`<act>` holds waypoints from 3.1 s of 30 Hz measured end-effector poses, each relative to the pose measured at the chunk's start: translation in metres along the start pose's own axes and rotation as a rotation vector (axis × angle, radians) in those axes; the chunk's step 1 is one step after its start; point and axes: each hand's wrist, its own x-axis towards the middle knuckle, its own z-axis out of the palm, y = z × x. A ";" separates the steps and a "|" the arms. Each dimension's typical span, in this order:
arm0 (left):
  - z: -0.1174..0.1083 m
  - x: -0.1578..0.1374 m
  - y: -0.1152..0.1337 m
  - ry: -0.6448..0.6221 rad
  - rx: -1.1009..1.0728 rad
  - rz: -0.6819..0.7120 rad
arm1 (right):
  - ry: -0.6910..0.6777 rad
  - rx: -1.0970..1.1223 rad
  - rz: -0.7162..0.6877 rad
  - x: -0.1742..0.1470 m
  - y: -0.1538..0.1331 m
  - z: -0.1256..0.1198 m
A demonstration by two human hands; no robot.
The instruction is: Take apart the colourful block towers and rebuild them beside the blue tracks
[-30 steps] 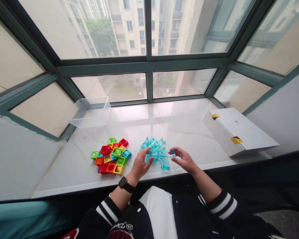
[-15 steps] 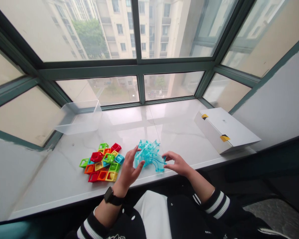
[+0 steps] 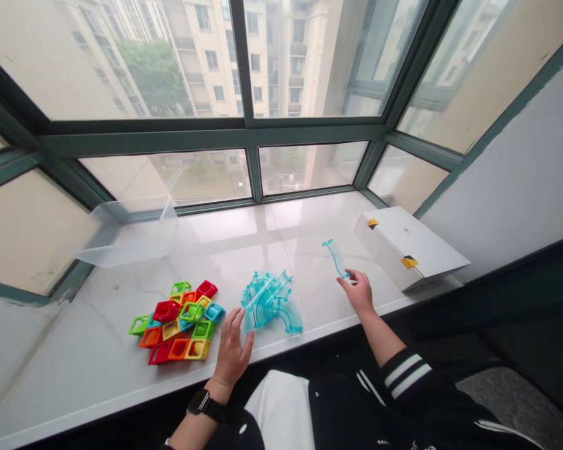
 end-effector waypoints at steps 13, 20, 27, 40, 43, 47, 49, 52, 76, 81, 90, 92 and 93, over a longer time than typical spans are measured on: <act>0.002 0.001 -0.004 0.002 0.004 -0.026 | 0.022 -0.464 0.165 0.045 0.042 0.028; 0.002 0.001 -0.003 -0.016 0.009 -0.025 | 0.016 -0.601 0.128 0.036 0.042 0.039; 0.000 0.002 -0.002 -0.006 0.009 -0.028 | 0.015 -0.620 0.109 0.034 0.041 0.040; 0.001 0.000 -0.002 -0.004 0.004 -0.039 | 0.035 -0.602 0.088 0.031 0.043 0.040; 0.002 0.000 -0.003 -0.010 -0.006 -0.045 | 0.039 -0.609 0.077 0.031 0.043 0.040; 0.002 0.000 -0.003 -0.029 -0.019 -0.048 | 0.042 -0.605 0.073 0.032 0.044 0.040; 0.001 0.000 -0.003 -0.034 -0.018 -0.048 | 0.049 -0.602 0.074 0.031 0.044 0.040; 0.001 0.001 -0.002 -0.028 -0.010 -0.043 | 0.058 -0.602 0.067 0.031 0.045 0.040; 0.002 0.000 0.001 -0.055 -0.059 -0.095 | -0.536 0.084 -0.586 -0.045 -0.101 0.087; 0.001 0.002 0.004 -0.037 -0.044 -0.085 | -0.753 -0.091 -0.750 -0.052 -0.134 0.107; 0.003 0.000 0.002 -0.037 -0.045 -0.072 | -0.733 -0.128 -0.780 -0.051 -0.129 0.116; 0.002 0.000 0.002 -0.037 -0.045 -0.073 | -0.728 -0.100 -0.788 -0.049 -0.130 0.115; 0.002 0.000 0.002 -0.037 -0.044 -0.072 | -0.726 -0.084 -0.790 -0.048 -0.131 0.113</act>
